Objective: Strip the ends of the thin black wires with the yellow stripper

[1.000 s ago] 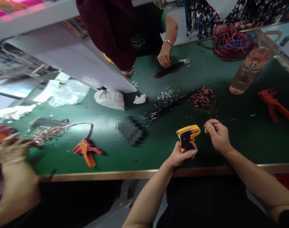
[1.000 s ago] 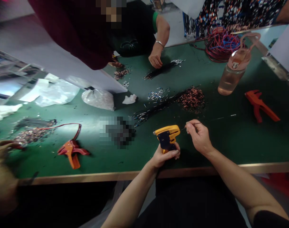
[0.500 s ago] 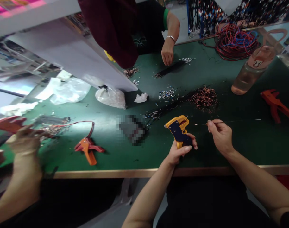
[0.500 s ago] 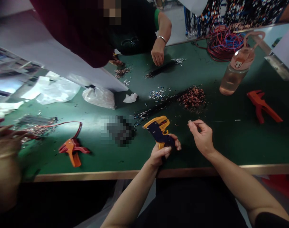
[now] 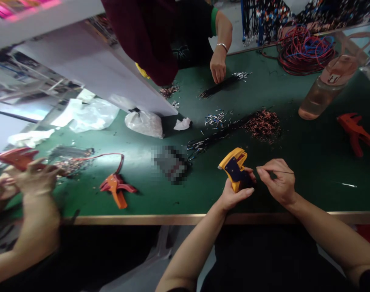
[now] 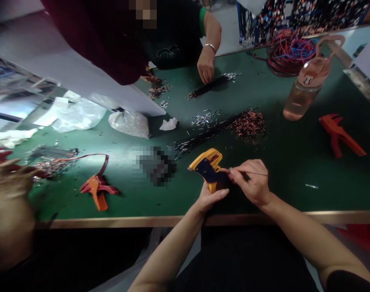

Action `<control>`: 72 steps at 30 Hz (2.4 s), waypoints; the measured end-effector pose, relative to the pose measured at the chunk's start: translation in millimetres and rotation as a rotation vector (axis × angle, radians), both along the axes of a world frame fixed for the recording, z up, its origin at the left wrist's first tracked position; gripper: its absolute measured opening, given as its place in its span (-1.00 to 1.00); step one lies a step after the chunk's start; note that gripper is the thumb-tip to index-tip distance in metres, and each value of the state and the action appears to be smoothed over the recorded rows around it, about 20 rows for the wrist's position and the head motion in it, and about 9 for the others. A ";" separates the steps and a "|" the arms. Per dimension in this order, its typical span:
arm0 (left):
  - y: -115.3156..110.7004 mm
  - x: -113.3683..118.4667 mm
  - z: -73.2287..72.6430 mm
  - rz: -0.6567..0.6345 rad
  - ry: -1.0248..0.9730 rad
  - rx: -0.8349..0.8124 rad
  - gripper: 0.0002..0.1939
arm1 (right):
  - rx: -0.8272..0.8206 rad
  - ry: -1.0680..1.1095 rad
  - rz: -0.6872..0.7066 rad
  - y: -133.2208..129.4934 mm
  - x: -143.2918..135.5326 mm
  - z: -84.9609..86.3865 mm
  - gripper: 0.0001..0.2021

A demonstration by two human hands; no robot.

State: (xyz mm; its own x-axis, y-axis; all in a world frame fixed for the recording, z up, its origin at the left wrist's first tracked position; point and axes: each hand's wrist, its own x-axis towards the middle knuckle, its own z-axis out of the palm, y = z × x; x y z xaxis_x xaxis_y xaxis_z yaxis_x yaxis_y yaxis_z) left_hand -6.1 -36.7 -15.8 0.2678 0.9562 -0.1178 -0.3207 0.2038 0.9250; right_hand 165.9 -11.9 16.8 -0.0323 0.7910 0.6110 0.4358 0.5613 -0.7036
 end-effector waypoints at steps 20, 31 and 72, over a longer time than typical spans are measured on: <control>2.0 8.0 11.6 0.107 0.170 0.031 -0.63 | 0.136 -0.236 -0.034 -6.0 -5.6 -6.5 -0.78; 1.7 9.7 2.3 0.148 0.208 -0.064 -0.45 | 0.038 -0.080 0.044 -6.1 -5.2 -4.5 -0.83; -0.5 -3.2 3.7 -0.297 -0.042 -0.170 -0.54 | -0.426 0.375 0.027 10.9 3.9 -8.6 -0.76</control>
State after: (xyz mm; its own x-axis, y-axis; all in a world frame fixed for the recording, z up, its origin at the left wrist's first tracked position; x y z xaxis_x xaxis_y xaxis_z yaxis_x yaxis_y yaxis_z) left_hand -9.3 -37.2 -12.1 0.5399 0.8031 -0.2521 -0.2611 0.4445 0.8569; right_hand 169.8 -1.1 8.2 0.1014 0.9720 0.2118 0.1018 0.2016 -0.9742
